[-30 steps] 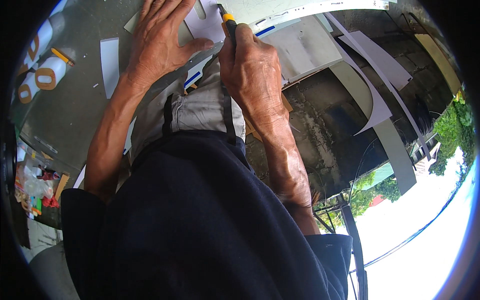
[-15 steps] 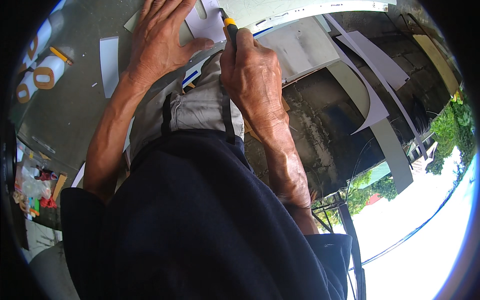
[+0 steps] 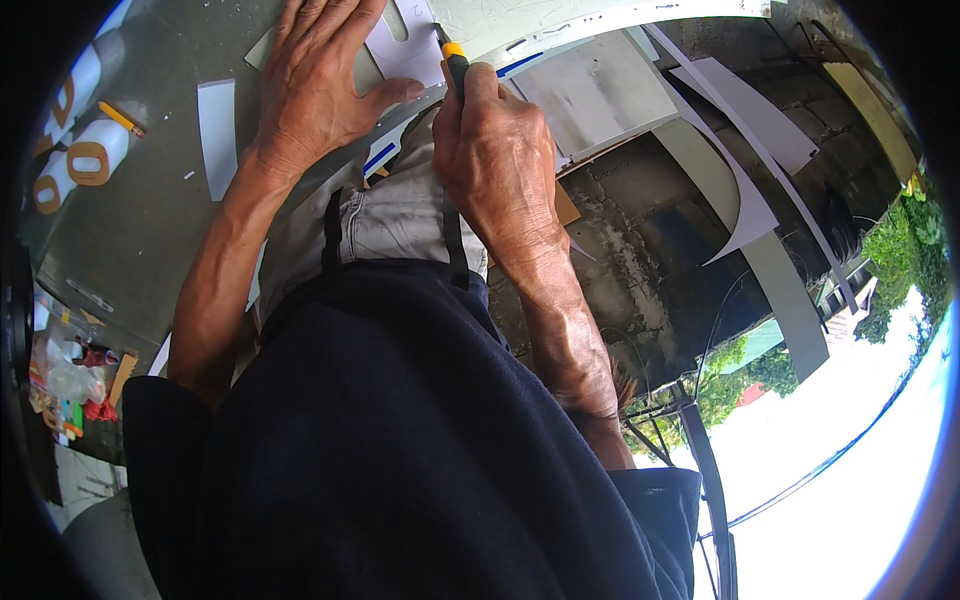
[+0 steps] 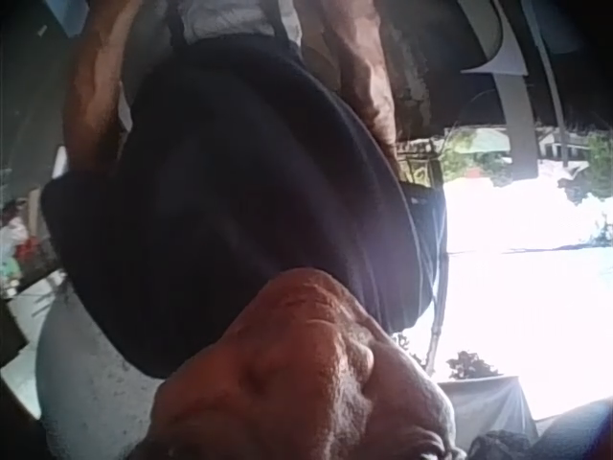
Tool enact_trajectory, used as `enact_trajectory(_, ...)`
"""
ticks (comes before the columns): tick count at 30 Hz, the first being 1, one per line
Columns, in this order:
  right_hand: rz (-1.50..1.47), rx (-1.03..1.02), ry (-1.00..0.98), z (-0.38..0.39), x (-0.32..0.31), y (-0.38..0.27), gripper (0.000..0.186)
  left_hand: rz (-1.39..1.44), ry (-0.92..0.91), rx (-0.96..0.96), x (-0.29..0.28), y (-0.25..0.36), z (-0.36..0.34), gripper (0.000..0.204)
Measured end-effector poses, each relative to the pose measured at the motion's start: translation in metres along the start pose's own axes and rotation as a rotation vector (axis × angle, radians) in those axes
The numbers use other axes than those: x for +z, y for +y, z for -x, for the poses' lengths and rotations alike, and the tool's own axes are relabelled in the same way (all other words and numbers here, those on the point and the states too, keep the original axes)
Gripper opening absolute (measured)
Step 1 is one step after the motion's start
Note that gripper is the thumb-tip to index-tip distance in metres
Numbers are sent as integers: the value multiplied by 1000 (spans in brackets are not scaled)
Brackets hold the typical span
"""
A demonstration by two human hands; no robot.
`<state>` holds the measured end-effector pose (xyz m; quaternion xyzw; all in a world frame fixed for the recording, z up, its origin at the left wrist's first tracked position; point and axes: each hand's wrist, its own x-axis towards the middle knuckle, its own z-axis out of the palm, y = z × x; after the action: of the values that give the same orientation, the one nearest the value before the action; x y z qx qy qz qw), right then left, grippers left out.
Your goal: Cutting out oval-shaped letter components from a white sheet material using a utility knife.
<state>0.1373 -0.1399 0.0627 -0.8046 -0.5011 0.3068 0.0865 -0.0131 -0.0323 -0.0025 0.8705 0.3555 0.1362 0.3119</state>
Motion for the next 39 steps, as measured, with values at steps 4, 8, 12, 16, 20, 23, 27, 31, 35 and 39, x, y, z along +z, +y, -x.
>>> enact_trajectory(4,-19,8,1,-1,0,-2,19,-9,9,17,1,-2,-1,96)
enact_trajectory(8,-47,2,6,1,-1,-4,18,-17,8,18,-1,-1,-1,95)
enact_trajectory(12,-37,21,-7,2,1,-6,19,-71,2,28,0,-3,1,95)
enact_trajectory(16,-53,41,7,2,1,-9,21,-13,6,22,0,-1,-1,95)
enact_trajectory(20,-64,43,26,4,5,-10,21,-26,10,35,0,-1,-2,95)
enact_trajectory(23,-57,38,45,5,5,-10,21,-7,56,53,3,0,1,95)
enact_trajectory(27,-78,60,17,5,9,-12,20,2,98,24,9,-2,9,97)
enact_trajectory(31,-3,76,-6,2,2,-14,20,-20,145,18,11,-1,9,101)
enact_trajectory(35,93,40,-61,-2,-10,-8,20,-34,50,-82,2,6,12,103)
enact_trajectory(39,177,-58,-72,-7,-18,-2,19,-68,-61,64,-21,0,-1,97)
